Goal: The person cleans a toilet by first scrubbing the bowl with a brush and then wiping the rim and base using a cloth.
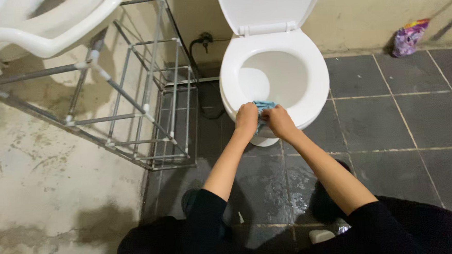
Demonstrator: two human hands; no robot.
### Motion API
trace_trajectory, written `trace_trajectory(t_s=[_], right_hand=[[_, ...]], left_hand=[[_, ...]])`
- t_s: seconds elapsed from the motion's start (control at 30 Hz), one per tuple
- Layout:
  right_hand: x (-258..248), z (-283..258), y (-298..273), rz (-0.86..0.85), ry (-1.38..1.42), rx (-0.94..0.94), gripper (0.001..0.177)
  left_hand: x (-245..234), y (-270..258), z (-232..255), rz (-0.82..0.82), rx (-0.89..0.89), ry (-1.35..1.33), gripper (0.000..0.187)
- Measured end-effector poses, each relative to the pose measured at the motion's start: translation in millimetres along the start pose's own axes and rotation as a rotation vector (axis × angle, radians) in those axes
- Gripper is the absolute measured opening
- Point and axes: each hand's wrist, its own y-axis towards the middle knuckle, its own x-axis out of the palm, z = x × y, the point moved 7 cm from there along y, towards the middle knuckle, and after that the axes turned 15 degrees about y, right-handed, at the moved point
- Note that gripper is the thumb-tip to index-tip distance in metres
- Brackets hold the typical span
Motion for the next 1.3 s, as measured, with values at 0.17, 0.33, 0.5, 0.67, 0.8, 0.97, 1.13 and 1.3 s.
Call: trace_trajectory(t_s=[0.17, 0.33, 0.5, 0.67, 0.8, 0.97, 1.13, 1.3], right_hand=[[-53.2, 25.5, -41.8, 0.084, -0.048, 0.078, 0.017], [-96.0, 52.7, -71.8, 0.156, -0.103, 0.143, 0.014], [-91.6, 68.4, -79.6, 0.209, -0.146, 0.101, 0.014], [-43.2, 56.9, -65.0, 0.085, -0.190, 0.126, 0.018], [25.3, 44.1, -49.0, -0.035, -0.199, 0.207, 0.023], [55.2, 12.9, -52.2, 0.027, -0.461, -0.205, 0.037], [9.6, 27.1, -84.5, -0.007, -0.433, -0.263, 0.051], [-48.8, 75.4, -102.4, -0.072, -0.455, -0.225, 0.053]], left_hand=[[16.0, 7.0, 67.5, 0.020, 0.056, -0.095, 0.015], [8.8, 6.0, 131.0, 0.062, 0.113, -0.144, 0.013], [10.8, -3.1, 142.3, 0.113, 0.179, -0.149, 0.014], [36.1, -6.6, 82.0, -0.011, 0.104, -0.213, 0.015], [27.4, -9.8, 23.2, -0.040, 0.184, -0.134, 0.015], [-5.8, -17.5, 8.4, -0.167, 0.067, -0.148, 0.012], [-16.2, -22.5, 56.9, -0.024, 0.186, -0.105, 0.012], [-3.2, -23.8, 130.8, -0.021, 0.222, -0.175, 0.012]])
